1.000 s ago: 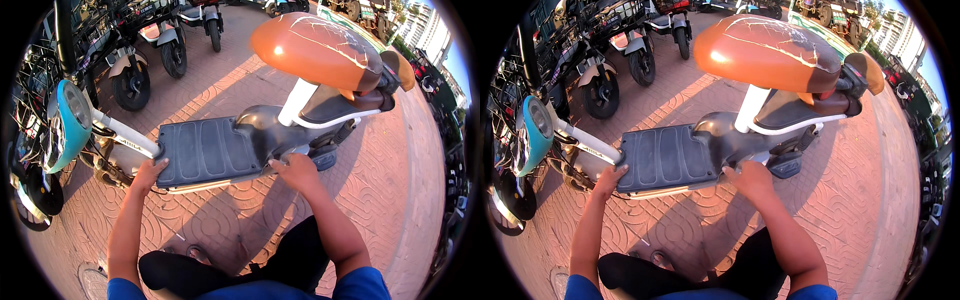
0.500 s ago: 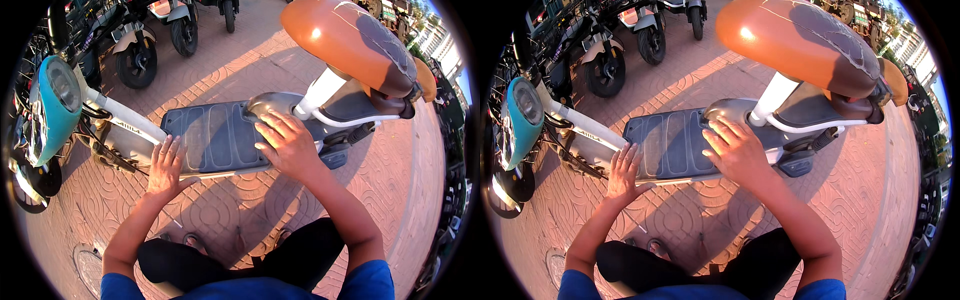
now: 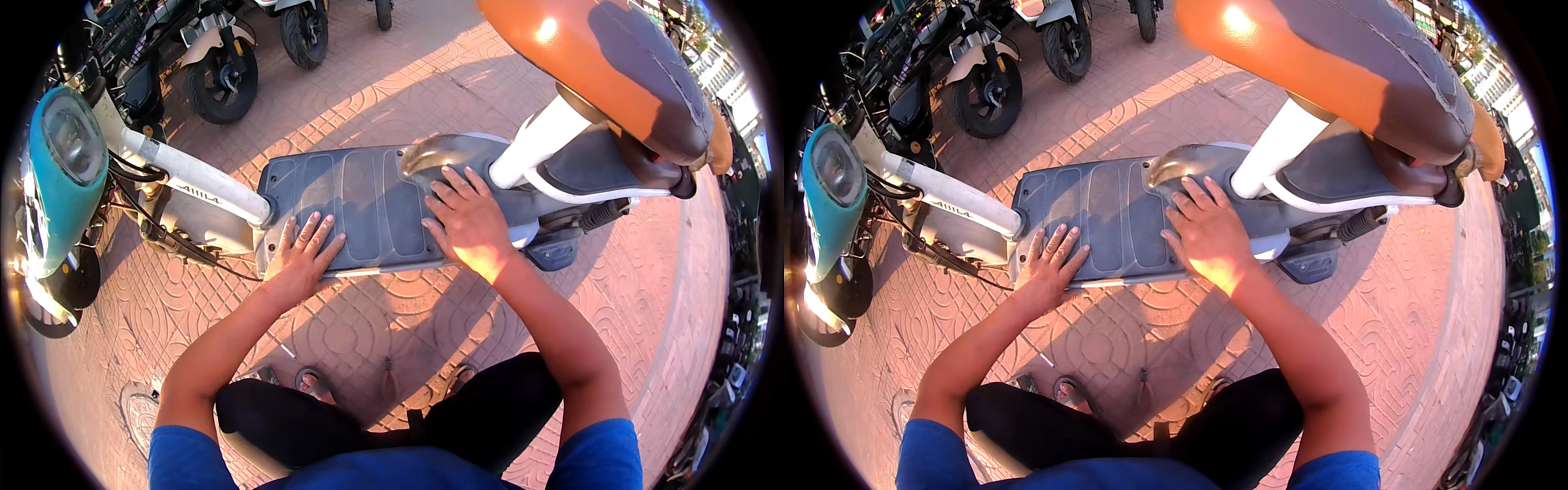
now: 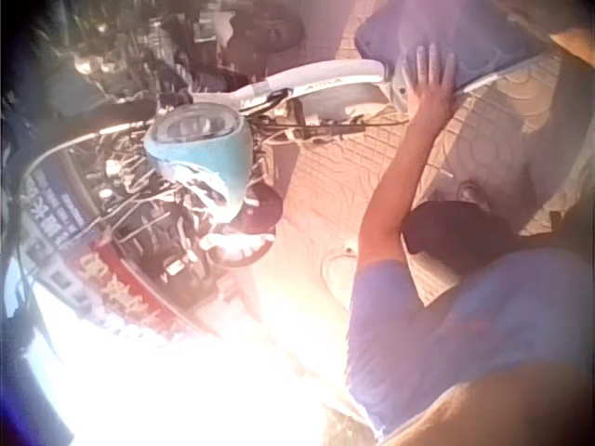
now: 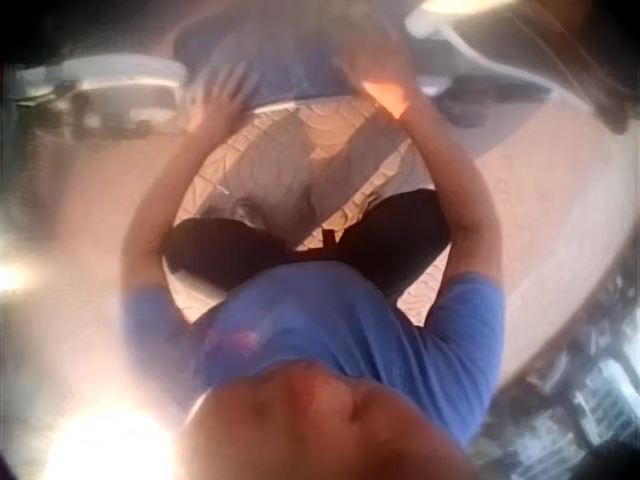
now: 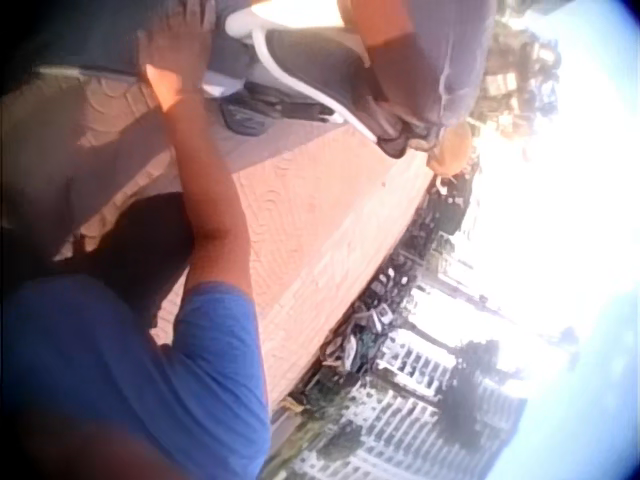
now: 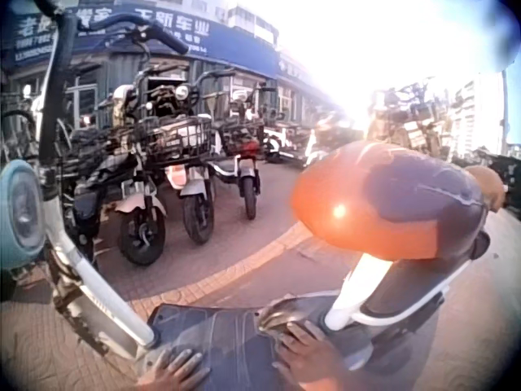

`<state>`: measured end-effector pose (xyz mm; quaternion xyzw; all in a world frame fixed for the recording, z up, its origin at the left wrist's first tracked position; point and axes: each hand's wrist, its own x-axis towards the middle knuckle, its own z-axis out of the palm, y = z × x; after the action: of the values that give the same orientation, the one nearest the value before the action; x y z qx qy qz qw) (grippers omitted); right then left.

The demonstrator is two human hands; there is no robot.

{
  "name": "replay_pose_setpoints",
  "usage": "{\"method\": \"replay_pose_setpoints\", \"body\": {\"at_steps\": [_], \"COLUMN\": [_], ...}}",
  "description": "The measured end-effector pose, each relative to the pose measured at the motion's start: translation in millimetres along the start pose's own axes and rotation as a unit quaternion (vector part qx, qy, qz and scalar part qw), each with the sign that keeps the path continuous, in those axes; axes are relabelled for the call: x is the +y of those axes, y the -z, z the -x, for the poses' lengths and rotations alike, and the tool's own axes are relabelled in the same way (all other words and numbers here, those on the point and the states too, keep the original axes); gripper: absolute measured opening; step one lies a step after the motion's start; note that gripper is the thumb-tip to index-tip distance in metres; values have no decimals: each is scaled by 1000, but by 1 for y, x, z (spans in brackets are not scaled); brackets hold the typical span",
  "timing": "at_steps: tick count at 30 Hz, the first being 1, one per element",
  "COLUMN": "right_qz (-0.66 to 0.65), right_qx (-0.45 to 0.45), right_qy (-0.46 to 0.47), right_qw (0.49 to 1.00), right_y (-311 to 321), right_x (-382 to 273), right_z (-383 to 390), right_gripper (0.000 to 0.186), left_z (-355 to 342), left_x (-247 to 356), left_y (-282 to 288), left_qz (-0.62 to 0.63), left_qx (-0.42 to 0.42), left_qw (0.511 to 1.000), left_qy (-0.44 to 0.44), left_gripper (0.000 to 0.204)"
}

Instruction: The person installs a grey plastic footboard panel onto the frame of an electric scooter. They handle internal wires, fit the panel into place, and secure it with a cordless drill.

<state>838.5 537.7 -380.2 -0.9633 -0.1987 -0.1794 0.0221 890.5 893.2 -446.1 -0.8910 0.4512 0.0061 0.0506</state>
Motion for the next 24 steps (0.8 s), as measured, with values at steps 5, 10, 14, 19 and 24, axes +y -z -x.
{"method": "replay_pose_setpoints", "body": {"at_steps": [5,10,14,19,24], "right_qz": [4,-26,-46,-1,52], "right_qx": [30,37,104,278,399], "right_qy": [-12,11,-2,27,55], "right_qw": [999,999,994,960,914], "right_y": [0,27,54,112,180], "right_x": [-11,-27,-25,-12,-6], "right_z": [0,10,11,3,-4], "right_gripper": [41,45,36,37,36], "left_z": [5,68,162,257,270], "left_x": [1,-7,-6,28,31], "left_y": [6,-3,-36,-131,-201], "left_qz": [23,31,63,247,309], "left_qx": [10,110,145,-2,-13], "left_qw": [1000,993,986,936,931], "left_qy": [8,-7,59,250,195], "left_gripper": [95,73,63,49,39]}}
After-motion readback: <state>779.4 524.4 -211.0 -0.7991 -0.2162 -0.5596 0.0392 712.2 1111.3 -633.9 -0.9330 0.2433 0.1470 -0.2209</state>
